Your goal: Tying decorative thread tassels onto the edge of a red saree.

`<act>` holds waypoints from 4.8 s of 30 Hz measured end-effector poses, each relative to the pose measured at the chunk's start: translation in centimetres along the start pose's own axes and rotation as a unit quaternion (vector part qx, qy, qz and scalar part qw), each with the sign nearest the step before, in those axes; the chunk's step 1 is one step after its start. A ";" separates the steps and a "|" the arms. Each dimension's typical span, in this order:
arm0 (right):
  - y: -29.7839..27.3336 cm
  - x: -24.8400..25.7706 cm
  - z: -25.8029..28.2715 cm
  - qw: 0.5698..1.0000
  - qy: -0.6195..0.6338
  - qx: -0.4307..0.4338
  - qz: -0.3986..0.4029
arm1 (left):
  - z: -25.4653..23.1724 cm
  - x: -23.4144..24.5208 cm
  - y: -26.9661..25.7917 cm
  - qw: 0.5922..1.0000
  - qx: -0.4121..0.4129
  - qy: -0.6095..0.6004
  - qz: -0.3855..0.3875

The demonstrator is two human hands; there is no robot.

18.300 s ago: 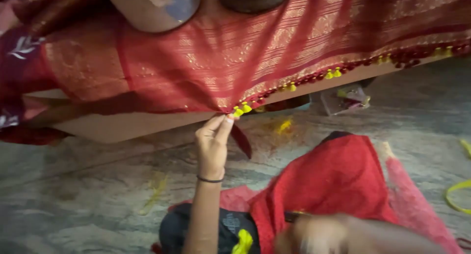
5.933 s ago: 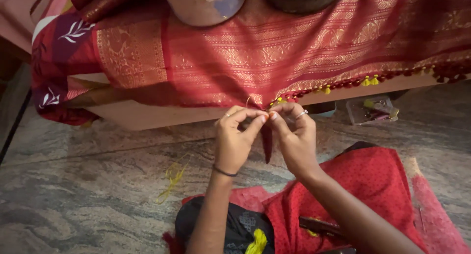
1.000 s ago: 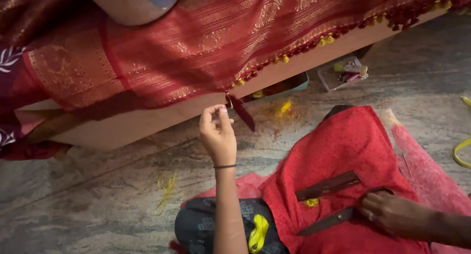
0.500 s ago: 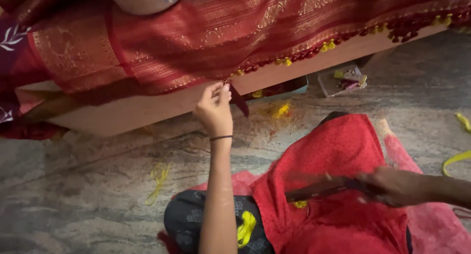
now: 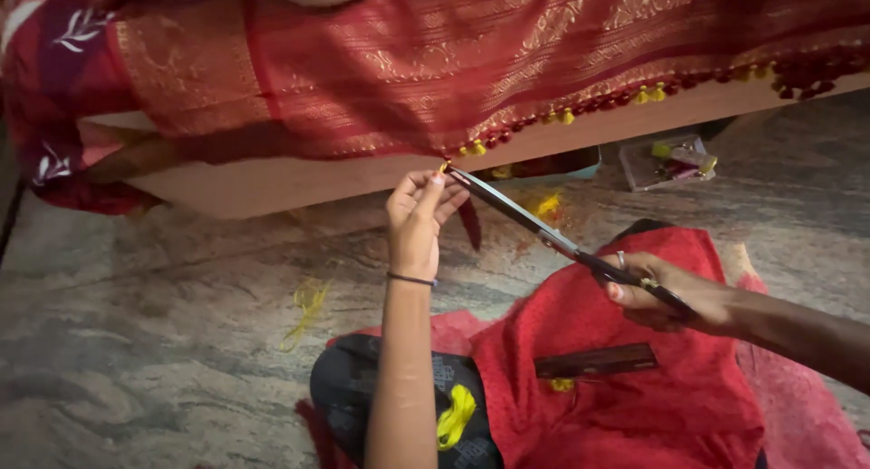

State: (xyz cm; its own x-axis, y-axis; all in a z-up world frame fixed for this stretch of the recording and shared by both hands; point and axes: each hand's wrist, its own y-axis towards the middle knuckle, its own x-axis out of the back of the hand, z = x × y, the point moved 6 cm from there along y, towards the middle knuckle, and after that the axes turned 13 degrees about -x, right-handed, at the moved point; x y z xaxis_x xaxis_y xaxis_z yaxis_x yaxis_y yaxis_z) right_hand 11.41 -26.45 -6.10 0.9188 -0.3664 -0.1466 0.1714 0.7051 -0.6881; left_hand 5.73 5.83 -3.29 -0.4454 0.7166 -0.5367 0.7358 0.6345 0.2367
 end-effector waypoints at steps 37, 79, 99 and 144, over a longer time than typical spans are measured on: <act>0.3 -0.1 3.2 0.996 -0.078 0.007 -0.034 | -1.2 -1.3 0.1 0.999 0.005 0.046 0.007; -2.3 6.5 14.1 0.739 -0.638 -0.028 -0.215 | 0.9 -1.0 -1.0 0.989 -0.037 0.133 0.059; -2.7 5.1 15.6 0.771 -0.601 0.015 -0.210 | 0.2 -1.2 -0.5 0.958 -0.060 0.268 0.081; 10.0 11.0 -30.4 0.962 -0.257 0.073 -0.060 | 30.3 22.0 8.8 0.587 -0.043 0.805 -0.074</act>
State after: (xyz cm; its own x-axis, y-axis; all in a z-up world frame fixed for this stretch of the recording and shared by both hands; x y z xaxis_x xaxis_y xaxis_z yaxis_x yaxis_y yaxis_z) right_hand 12.42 -41.91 -36.15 0.9373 -0.1292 0.3238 0.3012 0.7679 -0.5653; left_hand 17.91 18.37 -37.55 -0.4563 -0.0479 0.8885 0.6299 0.6879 0.3606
